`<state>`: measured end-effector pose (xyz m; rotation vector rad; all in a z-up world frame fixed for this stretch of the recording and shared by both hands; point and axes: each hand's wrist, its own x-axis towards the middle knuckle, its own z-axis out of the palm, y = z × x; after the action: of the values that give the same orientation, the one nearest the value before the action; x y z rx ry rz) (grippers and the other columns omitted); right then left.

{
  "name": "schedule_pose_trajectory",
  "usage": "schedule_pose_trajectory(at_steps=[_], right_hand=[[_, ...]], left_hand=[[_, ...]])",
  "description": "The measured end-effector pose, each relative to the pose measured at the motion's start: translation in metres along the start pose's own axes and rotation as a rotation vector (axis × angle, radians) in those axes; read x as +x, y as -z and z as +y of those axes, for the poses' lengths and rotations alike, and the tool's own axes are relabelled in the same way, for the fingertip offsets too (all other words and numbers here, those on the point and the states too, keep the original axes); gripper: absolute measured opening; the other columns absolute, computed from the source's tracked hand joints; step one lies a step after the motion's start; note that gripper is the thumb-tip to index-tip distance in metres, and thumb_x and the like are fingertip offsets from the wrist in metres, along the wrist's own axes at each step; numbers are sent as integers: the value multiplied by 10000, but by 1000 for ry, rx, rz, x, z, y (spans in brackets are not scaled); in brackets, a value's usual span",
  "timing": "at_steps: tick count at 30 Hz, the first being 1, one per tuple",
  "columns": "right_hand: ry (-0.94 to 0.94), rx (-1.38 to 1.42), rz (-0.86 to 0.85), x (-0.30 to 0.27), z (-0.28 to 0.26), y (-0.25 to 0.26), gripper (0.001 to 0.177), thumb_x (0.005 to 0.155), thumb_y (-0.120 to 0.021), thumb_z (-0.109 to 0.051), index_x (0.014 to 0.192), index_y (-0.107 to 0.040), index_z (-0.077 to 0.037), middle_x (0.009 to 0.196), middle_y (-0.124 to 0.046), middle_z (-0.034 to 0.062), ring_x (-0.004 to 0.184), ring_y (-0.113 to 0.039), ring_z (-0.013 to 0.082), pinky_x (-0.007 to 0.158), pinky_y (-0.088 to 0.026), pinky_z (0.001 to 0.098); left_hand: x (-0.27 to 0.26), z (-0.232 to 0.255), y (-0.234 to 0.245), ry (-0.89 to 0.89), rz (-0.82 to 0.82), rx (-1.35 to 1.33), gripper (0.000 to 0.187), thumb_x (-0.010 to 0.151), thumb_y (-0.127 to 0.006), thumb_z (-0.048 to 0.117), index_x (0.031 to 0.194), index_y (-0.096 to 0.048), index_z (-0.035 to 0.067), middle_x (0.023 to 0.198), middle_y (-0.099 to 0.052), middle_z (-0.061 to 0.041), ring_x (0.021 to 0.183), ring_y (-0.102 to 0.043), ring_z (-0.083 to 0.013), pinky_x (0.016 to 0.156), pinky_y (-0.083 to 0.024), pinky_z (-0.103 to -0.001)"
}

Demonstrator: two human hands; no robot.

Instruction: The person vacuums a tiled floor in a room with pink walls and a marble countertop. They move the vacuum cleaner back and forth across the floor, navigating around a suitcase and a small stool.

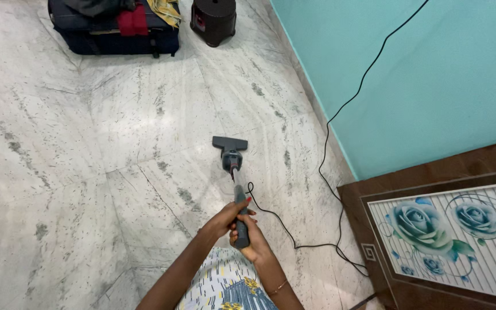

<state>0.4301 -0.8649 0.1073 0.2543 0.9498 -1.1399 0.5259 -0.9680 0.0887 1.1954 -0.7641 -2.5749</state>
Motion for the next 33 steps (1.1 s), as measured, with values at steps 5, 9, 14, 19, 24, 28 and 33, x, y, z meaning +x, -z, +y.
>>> schedule_pose_trajectory(at_steps=[5, 9, 14, 19, 24, 28, 33], right_hand=[[-45, -74, -6, -39, 13, -23, 221, 992, -635, -280, 999, -530, -86, 767, -575, 60, 597, -554, 141, 512, -481, 278], [-2, -62, 33, -23, 3, -26, 196, 981, -629, -290, 1000, -541, -116, 771, -590, 60, 574, -548, 146, 497, -465, 281], [30, 6, 9, 45, -10, -12, 229, 988, -632, -337, 986, -562, -118, 754, -589, 50, 558, -543, 145, 496, -461, 274], [25, 30, 49, 103, -14, 12, 342, 987, -661, -420, 886, -562, -109, 700, -574, 36, 534, -528, 134, 470, -445, 254], [27, 43, 40, 63, -23, 5, 352, 1002, -661, -415, 893, -565, -94, 727, -575, 37, 546, -537, 130, 481, -454, 256], [-54, 99, 43, -12, -5, -16, 275, 1007, -628, -385, 970, -553, -123, 774, -587, 60, 563, -544, 137, 497, -462, 261], [-106, 115, 7, -34, -14, -27, 267, 1001, -616, -384, 1034, -511, -141, 779, -592, 72, 565, -559, 159, 489, -458, 275]], left_hand=[[-46, 7, -16, 59, 24, -58, 439, 946, -655, 375, 1104, -533, -17, 932, -684, -107, 767, -733, -193, 613, -619, -302], [-10, 1, -2, 0, 112, 65, 494, 919, -698, 430, 1071, -553, -17, 839, -686, -66, 581, -636, -132, 434, -482, -269], [50, 14, 28, -38, 100, 113, 483, 934, -668, 477, 909, -641, -5, 686, -603, -57, 399, -474, -118, 371, -413, -267], [74, 16, 35, -34, 185, 73, 438, 924, -650, 502, 908, -592, 68, 701, -594, -34, 374, -397, -118, 350, -334, -291], [54, 18, 7, -13, 197, 87, 514, 931, -608, 553, 963, -616, 40, 743, -622, -35, 444, -493, -106, 400, -407, -280], [-3, 8, -9, 20, 161, 133, 504, 945, -603, 554, 1008, -602, 53, 769, -631, -28, 537, -509, -120, 463, -418, -276], [-22, 11, -22, 76, 185, 155, 529, 933, -603, 556, 1063, -584, 44, 821, -679, -34, 637, -599, -129, 576, -471, -302]])
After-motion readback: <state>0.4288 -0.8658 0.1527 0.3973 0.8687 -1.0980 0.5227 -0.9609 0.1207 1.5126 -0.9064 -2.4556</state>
